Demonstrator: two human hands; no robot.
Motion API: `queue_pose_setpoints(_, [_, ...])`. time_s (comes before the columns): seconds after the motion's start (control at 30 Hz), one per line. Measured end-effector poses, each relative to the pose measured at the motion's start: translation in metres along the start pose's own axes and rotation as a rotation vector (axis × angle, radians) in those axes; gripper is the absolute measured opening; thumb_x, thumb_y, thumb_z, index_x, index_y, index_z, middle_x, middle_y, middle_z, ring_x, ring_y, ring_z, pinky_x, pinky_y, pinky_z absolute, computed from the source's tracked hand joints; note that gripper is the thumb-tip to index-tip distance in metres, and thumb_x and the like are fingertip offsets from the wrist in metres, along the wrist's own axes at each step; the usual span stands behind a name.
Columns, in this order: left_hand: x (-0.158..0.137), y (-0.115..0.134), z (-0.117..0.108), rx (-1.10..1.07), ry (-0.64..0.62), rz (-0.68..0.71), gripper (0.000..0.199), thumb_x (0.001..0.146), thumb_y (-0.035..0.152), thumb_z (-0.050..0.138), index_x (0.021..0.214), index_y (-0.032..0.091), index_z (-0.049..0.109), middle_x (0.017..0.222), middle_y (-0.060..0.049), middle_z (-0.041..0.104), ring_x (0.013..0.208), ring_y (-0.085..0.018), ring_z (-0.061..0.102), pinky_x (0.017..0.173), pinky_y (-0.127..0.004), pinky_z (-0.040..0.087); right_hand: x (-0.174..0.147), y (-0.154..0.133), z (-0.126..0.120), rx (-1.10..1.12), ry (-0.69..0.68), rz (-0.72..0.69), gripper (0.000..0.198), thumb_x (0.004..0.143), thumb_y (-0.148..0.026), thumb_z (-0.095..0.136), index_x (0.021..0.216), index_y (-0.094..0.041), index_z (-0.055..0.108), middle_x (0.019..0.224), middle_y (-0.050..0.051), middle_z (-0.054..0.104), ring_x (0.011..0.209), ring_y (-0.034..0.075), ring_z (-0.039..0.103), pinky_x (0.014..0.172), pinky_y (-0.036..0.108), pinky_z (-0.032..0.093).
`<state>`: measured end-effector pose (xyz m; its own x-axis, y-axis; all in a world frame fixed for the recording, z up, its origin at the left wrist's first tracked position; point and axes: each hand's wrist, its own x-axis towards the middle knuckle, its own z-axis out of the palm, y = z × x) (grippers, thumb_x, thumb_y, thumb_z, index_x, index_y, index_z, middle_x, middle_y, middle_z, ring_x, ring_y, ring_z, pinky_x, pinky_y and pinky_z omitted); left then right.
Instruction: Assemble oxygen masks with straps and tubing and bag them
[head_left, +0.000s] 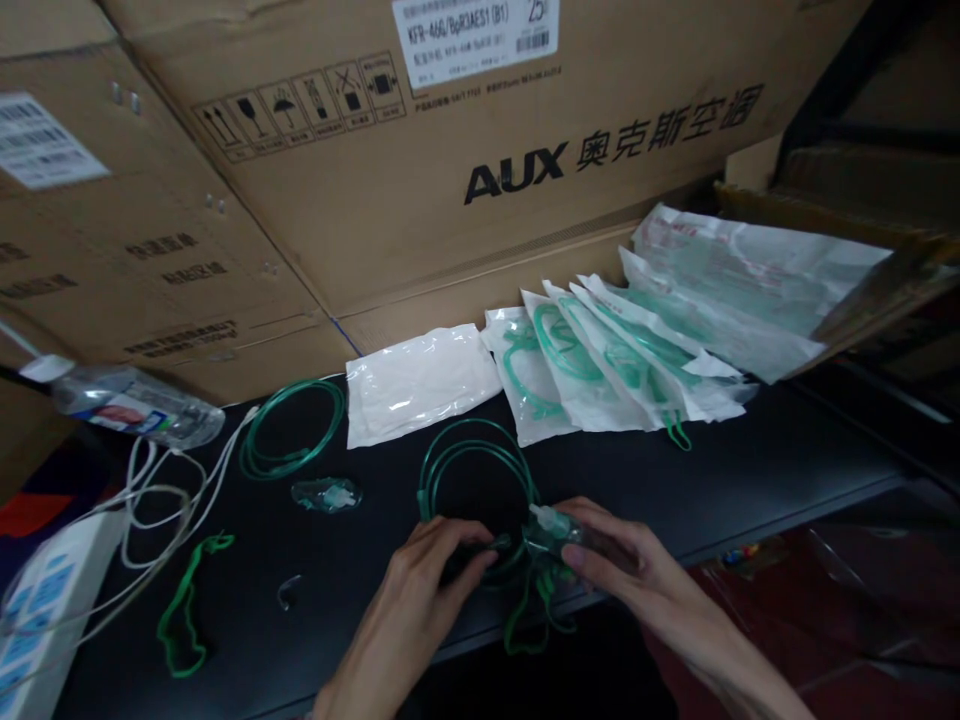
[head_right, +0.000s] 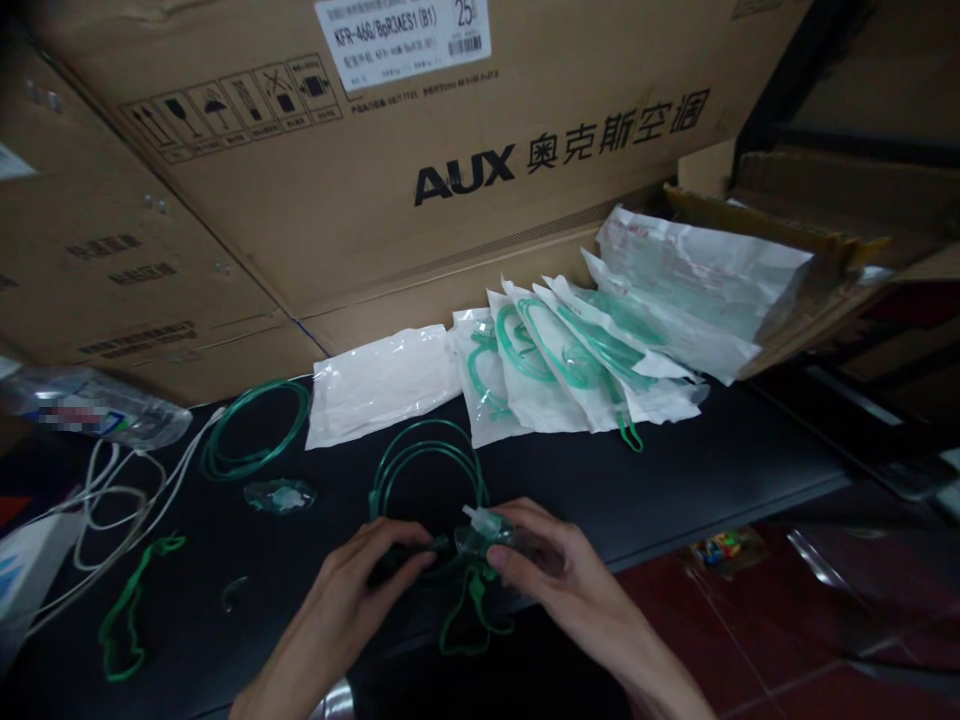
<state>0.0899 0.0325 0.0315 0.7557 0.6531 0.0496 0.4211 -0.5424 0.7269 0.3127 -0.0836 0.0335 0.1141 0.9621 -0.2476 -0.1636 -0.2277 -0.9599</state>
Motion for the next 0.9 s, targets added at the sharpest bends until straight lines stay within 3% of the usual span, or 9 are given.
queue_pose_setpoints(0.23, [-0.007,-0.006,-0.002,-0.106,0.075,0.076,0.021,0.098,0.025,0.065,0.117,0.032,0.072,0.103,0.001,0.076,0.094,-0.017,0.071,0.083,-0.027,0.056,0.004,-0.015,-0.001,-0.223,-0.111,0.084,0.031,0.092,-0.045,0.073,0.114,-0.024,0.077,0.104,0.004,0.074,0.097,0.026,0.067,0.081,0.033,0.050])
queue_pose_setpoints(0.4, [-0.006,-0.007,-0.001,-0.096,0.090,0.099,0.023,0.098,0.023,0.066,0.119,0.031,0.073,0.101,0.000,0.076,0.092,-0.017,0.070,0.082,-0.028,0.055,0.008,-0.021,0.004,-0.416,-0.072,0.005,0.021,0.092,-0.041,0.072,0.103,-0.024,0.077,0.097,0.003,0.075,0.095,0.026,0.068,0.081,0.034,0.051])
queue_pose_setpoints(0.6, [-0.008,-0.008,0.001,-0.044,0.101,0.145,0.024,0.098,0.023,0.066,0.120,0.032,0.073,0.099,-0.001,0.075,0.089,-0.018,0.069,0.086,-0.032,0.055,0.006,-0.022,0.009,-0.539,-0.115,-0.009,0.021,0.094,-0.043,0.071,0.106,-0.027,0.076,0.101,0.002,0.077,0.091,0.025,0.070,0.081,0.032,0.052])
queue_pose_setpoints(0.8, [-0.012,-0.010,0.004,-0.069,0.133,0.202,0.023,0.095,0.019,0.070,0.117,0.029,0.071,0.098,0.000,0.075,0.089,-0.017,0.066,0.080,-0.029,0.054,0.004,-0.024,0.002,-0.494,-0.213,0.069,0.033,0.095,-0.051,0.067,0.121,-0.031,0.075,0.105,0.001,0.077,0.095,0.026,0.068,0.081,0.032,0.052])
queue_pose_setpoints(0.9, [-0.012,-0.011,0.006,-0.062,0.125,0.234,0.022,0.095,0.017,0.070,0.115,0.026,0.070,0.098,-0.001,0.074,0.090,-0.017,0.065,0.080,-0.028,0.053,0.005,-0.021,0.002,-0.357,-0.220,0.131,0.038,0.093,-0.056,0.068,0.116,-0.027,0.077,0.090,0.002,0.075,0.079,0.021,0.067,0.067,0.028,0.051])
